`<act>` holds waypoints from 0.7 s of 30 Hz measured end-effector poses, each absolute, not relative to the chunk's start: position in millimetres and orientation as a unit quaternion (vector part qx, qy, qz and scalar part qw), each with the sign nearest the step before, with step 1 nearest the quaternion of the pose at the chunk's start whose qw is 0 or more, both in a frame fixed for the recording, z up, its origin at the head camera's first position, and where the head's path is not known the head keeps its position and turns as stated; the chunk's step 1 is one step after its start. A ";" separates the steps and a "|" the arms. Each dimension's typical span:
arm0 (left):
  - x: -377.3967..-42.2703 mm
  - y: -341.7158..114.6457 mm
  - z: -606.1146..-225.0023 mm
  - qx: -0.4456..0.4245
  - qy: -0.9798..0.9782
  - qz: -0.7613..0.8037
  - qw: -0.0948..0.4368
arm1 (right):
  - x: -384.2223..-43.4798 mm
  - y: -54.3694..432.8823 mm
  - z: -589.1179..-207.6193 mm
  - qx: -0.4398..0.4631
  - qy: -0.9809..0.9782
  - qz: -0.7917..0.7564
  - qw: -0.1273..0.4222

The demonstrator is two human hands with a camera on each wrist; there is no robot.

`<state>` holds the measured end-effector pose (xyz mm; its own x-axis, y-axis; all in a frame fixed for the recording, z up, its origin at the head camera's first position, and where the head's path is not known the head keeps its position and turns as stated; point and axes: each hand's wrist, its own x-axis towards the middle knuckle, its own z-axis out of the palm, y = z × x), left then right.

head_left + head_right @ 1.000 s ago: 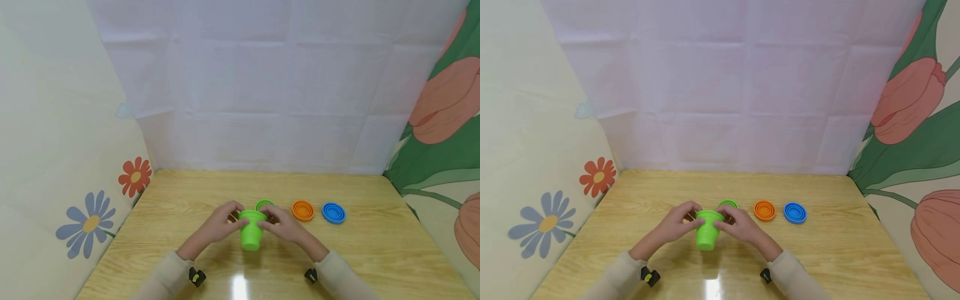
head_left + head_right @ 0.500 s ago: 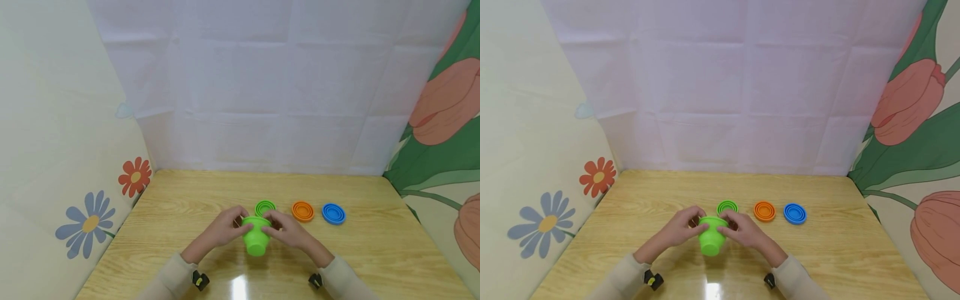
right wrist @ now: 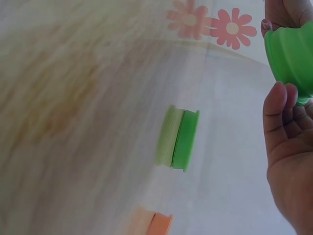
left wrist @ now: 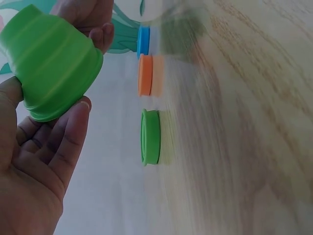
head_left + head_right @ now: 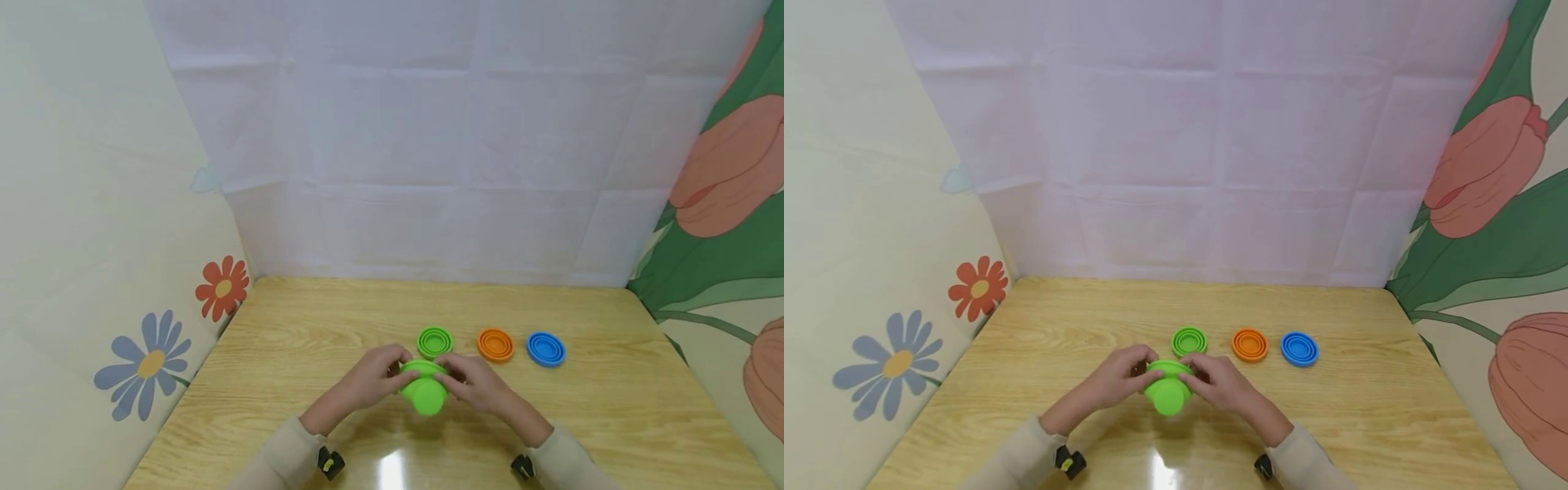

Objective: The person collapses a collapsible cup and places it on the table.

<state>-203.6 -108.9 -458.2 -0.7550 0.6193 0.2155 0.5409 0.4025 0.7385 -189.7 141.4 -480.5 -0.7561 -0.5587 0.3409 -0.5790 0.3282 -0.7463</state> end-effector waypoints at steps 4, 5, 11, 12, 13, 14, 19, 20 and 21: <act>-202.4 -106.1 -459.9 0.342 0.830 0.436 0.057 | -188.8 141.4 -480.4 0.346 -0.818 0.460 0.012; -202.0 -105.3 -460.5 0.341 0.828 0.441 0.059 | -188.4 141.5 -480.4 0.345 -0.818 0.459 0.011; -199.4 -103.9 -462.6 0.328 0.811 0.477 0.087 | -186.0 143.2 -480.4 0.340 -0.825 0.451 0.019; -198.8 -104.2 -462.4 0.327 0.808 0.482 0.092 | -185.6 143.4 -480.2 0.339 -0.826 0.449 0.020; -198.3 -104.6 -462.4 0.328 0.803 0.488 0.096 | -185.3 143.7 -479.9 0.338 -0.828 0.447 0.022; -198.0 -105.0 -462.6 0.332 0.798 0.494 0.100 | -184.8 144.1 -479.3 0.336 -0.828 0.448 0.020; -196.7 -105.9 -463.9 0.360 0.770 0.515 0.110 | -182.9 145.8 -478.0 0.325 -0.837 0.439 0.027; -196.7 -105.8 -464.5 0.364 0.767 0.518 0.110 | -182.5 146.2 -478.0 0.324 -0.838 0.438 0.029; -196.6 -105.5 -464.8 0.365 0.765 0.519 0.108 | -182.1 146.7 -478.0 0.325 -0.837 0.439 0.031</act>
